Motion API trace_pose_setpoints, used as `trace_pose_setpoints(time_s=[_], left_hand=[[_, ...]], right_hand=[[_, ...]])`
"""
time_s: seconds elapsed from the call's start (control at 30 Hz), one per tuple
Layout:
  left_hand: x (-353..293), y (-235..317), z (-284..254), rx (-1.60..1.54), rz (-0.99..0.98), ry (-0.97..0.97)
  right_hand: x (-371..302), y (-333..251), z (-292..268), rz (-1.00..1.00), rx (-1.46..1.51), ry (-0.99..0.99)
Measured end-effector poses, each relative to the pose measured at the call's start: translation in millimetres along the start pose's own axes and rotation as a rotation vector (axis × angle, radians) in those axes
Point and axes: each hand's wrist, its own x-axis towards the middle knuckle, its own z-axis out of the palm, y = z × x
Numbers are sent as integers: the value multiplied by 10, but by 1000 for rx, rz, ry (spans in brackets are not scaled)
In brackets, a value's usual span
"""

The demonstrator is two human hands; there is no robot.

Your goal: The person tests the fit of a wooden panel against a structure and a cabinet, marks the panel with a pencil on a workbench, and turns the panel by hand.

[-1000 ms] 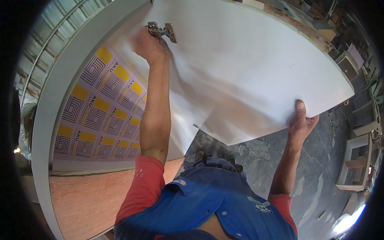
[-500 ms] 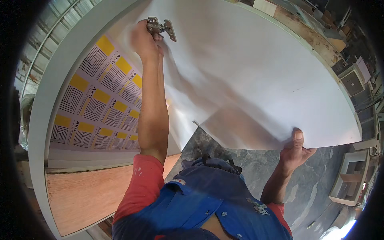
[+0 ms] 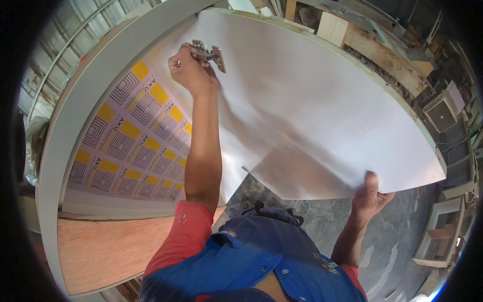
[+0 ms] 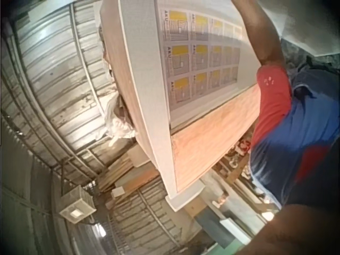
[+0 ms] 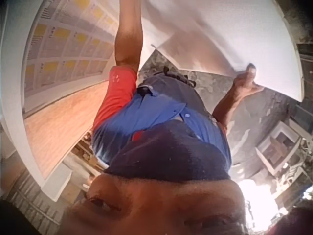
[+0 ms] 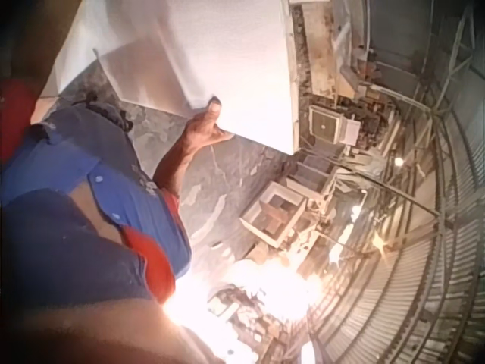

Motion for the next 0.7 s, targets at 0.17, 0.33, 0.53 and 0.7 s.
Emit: trace_pose_setpoints(time_s=[0.17, 0.33, 0.53, 0.7], left_hand=[[215, 95, -218, 142, -97, -165], [24, 7, -203, 30, 14, -145], [93, 101, -319, 158, -6, -265], [328, 53, -564, 240, -45, -524]], right_hand=[[72, -38, 80, 51, 8, -5], [78, 66, -64, 33, 28, 9], [162, 138, -84, -1, -51, 24], [312, 242, -144, 38, -27, 20]])
